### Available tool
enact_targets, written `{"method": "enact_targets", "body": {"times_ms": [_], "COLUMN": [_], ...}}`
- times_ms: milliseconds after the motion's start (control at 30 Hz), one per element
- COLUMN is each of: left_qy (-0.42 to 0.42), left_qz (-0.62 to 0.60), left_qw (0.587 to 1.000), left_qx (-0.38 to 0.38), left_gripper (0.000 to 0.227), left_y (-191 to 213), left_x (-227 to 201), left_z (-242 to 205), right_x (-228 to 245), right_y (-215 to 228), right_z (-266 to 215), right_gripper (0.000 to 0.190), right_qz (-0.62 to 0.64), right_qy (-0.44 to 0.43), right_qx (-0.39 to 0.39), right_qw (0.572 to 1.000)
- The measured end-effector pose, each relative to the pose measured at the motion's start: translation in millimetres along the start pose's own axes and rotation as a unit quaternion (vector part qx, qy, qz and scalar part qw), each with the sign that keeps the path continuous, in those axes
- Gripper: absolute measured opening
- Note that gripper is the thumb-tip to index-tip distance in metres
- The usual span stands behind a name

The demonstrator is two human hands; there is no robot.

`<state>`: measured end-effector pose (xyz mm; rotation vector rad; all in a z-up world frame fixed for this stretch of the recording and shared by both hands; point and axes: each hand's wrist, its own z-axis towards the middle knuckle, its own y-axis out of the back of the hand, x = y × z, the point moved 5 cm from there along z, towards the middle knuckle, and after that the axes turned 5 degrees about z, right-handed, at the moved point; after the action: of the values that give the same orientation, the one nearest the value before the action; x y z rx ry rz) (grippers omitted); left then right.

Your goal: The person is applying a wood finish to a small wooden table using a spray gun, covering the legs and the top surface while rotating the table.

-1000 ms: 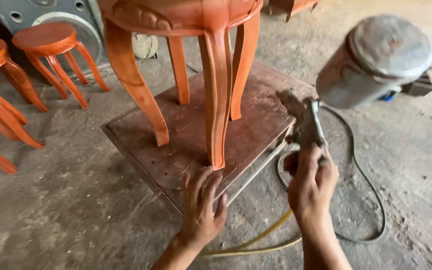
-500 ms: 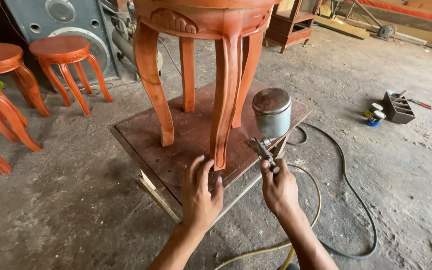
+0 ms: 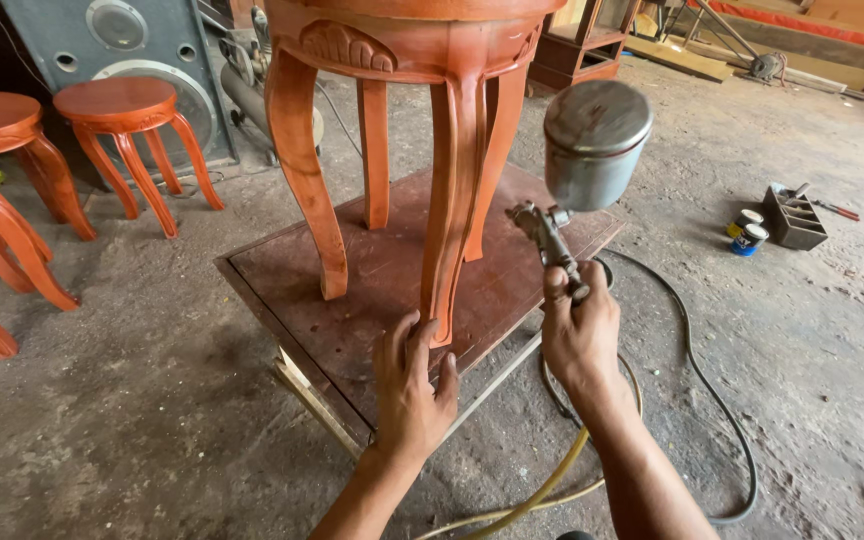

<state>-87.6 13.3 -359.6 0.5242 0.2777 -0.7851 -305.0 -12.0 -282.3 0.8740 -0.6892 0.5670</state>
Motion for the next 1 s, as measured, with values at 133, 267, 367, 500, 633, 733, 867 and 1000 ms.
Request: {"method": "enact_targets", "body": {"times_ms": [133,267,367,500,633,733,867,1000], "left_qy": [0.006,0.010,0.011,0.009,0.014,0.024,0.023,0.018], "left_qz": [0.005,0.011,0.010,0.002,-0.006,-0.008,0.003,0.004], "left_qw": [1.000,1.000,1.000,1.000,1.000,0.999,0.999,0.999], "left_qx": [0.007,0.010,0.011,0.014,0.014,0.028,0.033,0.032], "left_gripper": [0.047,0.048,0.049,0.050,0.051,0.051,0.049,0.046], "left_y": [4.5,8.9,12.6,15.5,17.7,16.9,15.8,16.5], "left_x": [1.2,-1.2,-3.9,-7.4,-6.6,-4.5,-2.7,-2.6], "left_z": [-1.7,0.8,2.5,4.0,3.4,2.7,-0.7,-1.4], "right_x": [26.2,51.6,62.8,46.6,15.7,-1.0,-22.3,-44.5], "right_y": [15.4,32.2,39.8,34.2,21.9,11.5,-3.8,-22.4], "right_z": [13.4,24.2,25.1,24.3,16.1,6.3,-12.9,-26.9], "right_gripper": [0.058,0.058,0.060,0.056,0.056,0.066,0.066,0.062], "right_qz": [0.025,0.071,0.075,0.048,0.014,0.010,-0.028,-0.060], "right_qy": [0.058,0.130,0.197,0.132,0.037,0.026,-0.014,-0.069], "right_qx": [-0.041,-0.081,-0.119,-0.085,-0.037,-0.003,0.033,0.081], "right_qw": [0.997,0.986,0.970,0.986,0.999,1.000,0.999,0.992]}}
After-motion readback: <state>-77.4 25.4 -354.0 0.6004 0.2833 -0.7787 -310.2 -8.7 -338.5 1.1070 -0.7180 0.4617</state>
